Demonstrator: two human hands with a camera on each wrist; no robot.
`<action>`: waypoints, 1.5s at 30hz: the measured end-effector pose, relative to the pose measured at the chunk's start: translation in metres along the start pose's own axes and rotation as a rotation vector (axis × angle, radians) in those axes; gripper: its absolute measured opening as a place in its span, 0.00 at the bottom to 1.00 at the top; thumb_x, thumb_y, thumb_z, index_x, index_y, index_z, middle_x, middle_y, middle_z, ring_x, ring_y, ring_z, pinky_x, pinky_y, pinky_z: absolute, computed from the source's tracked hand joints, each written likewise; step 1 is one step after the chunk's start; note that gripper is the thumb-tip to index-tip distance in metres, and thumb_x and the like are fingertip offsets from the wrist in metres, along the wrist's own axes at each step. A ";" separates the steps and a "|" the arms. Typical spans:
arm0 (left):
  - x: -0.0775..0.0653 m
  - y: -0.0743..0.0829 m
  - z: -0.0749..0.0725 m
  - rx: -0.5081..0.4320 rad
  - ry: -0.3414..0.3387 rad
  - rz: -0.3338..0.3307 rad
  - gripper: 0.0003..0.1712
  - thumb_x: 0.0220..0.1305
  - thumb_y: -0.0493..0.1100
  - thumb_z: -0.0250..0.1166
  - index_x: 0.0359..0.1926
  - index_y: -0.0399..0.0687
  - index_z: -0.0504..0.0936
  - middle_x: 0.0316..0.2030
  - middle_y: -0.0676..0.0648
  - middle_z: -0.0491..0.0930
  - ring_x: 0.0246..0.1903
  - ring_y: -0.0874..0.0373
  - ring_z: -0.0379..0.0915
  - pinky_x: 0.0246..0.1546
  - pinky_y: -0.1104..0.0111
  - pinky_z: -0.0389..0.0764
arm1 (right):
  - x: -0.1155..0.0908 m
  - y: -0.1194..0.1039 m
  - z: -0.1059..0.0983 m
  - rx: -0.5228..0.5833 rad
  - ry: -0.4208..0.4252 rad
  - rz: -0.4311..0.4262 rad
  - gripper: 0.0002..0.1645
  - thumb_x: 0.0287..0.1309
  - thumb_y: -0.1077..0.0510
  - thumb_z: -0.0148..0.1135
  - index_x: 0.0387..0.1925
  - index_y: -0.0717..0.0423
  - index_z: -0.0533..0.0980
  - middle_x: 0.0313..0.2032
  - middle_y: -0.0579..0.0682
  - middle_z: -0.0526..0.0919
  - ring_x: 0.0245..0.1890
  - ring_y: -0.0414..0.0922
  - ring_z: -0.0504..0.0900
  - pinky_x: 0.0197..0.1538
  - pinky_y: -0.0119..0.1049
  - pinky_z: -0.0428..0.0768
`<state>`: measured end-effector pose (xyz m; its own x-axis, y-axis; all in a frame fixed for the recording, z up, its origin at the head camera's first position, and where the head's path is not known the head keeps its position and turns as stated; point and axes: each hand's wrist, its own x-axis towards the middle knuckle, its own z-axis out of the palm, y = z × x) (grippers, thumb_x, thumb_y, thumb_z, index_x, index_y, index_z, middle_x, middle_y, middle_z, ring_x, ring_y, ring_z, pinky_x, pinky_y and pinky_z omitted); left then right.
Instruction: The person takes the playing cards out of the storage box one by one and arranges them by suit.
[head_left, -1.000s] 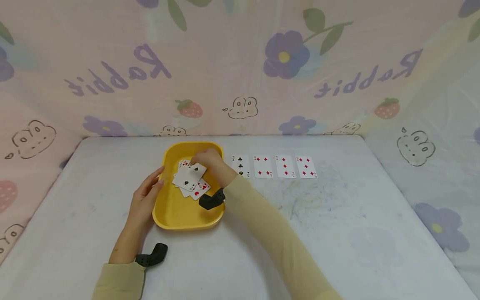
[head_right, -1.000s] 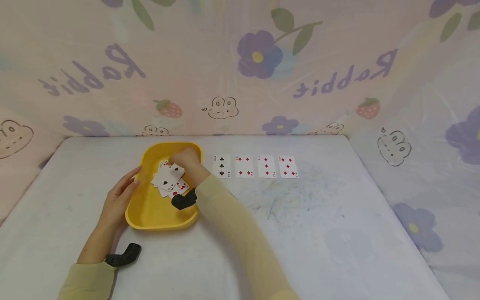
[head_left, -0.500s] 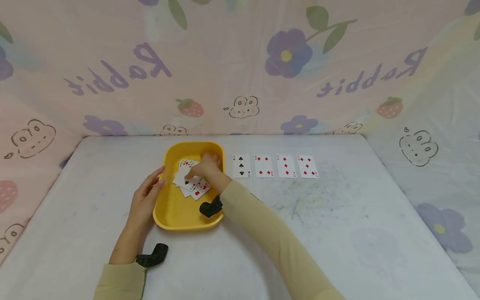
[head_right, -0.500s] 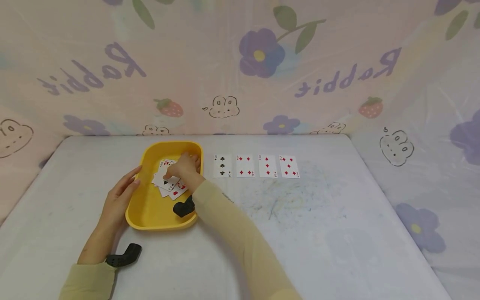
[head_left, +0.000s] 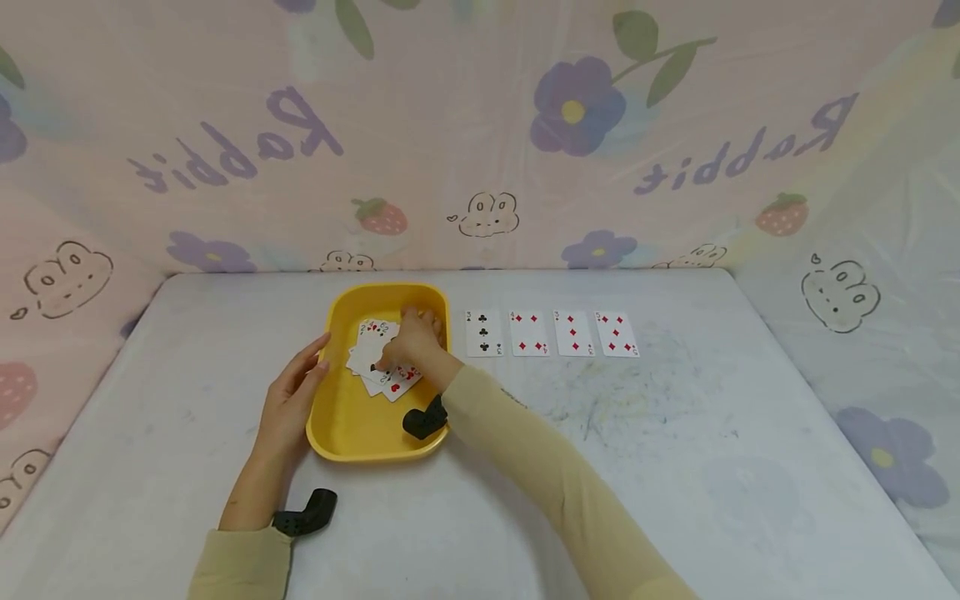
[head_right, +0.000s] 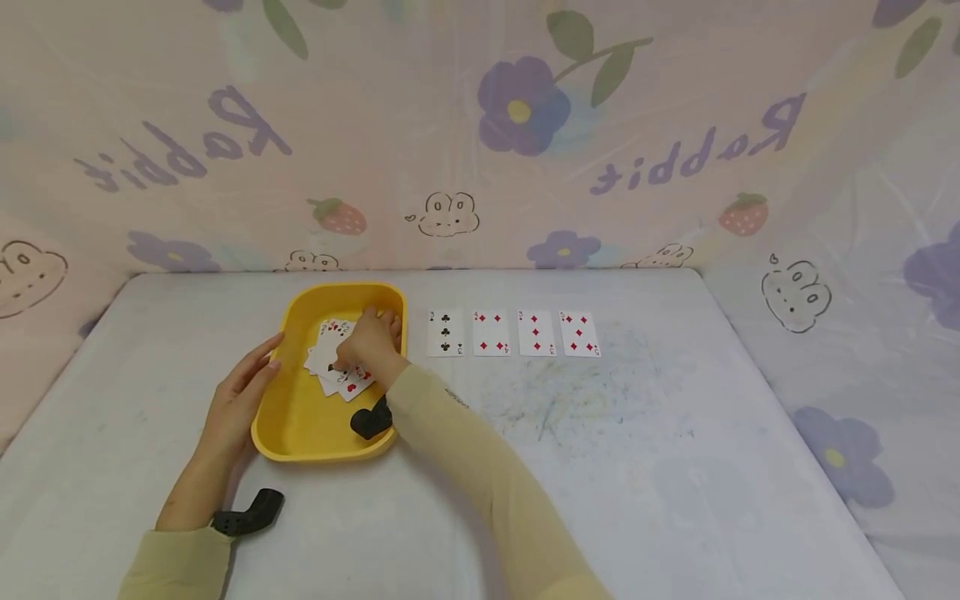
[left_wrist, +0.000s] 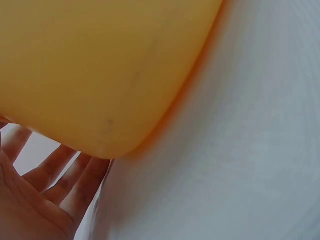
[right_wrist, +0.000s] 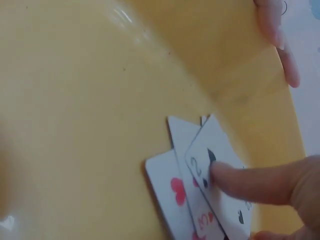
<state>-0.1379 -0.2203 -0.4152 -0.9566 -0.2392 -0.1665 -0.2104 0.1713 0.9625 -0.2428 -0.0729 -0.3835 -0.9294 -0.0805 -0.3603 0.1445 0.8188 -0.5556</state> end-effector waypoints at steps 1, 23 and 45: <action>0.000 0.000 0.001 -0.006 0.000 -0.001 0.25 0.71 0.58 0.50 0.68 0.75 0.64 0.66 0.50 0.61 0.60 0.58 0.58 0.49 0.86 0.71 | 0.000 0.000 0.000 -0.001 0.003 0.001 0.56 0.39 0.52 0.79 0.69 0.49 0.58 0.66 0.56 0.58 0.68 0.52 0.54 0.70 0.39 0.60; 0.001 0.001 0.005 0.055 -0.012 0.012 0.26 0.71 0.61 0.49 0.68 0.76 0.63 0.67 0.49 0.61 0.60 0.59 0.58 0.48 0.88 0.68 | -0.003 0.007 -0.007 0.291 0.142 -0.110 0.13 0.58 0.61 0.63 0.46 0.50 0.82 0.41 0.51 0.81 0.35 0.44 0.76 0.36 0.32 0.78; 0.000 0.000 -0.003 0.058 0.004 0.006 0.27 0.70 0.61 0.49 0.69 0.75 0.63 0.70 0.49 0.59 0.64 0.55 0.55 0.47 0.89 0.67 | -0.009 0.015 -0.042 0.524 0.109 -0.196 0.15 0.67 0.57 0.54 0.52 0.46 0.80 0.60 0.48 0.75 0.55 0.48 0.72 0.63 0.44 0.70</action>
<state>-0.1377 -0.2234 -0.4144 -0.9571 -0.2420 -0.1596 -0.2159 0.2277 0.9495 -0.2468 -0.0361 -0.3567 -0.9814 -0.1209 -0.1490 0.0891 0.4007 -0.9119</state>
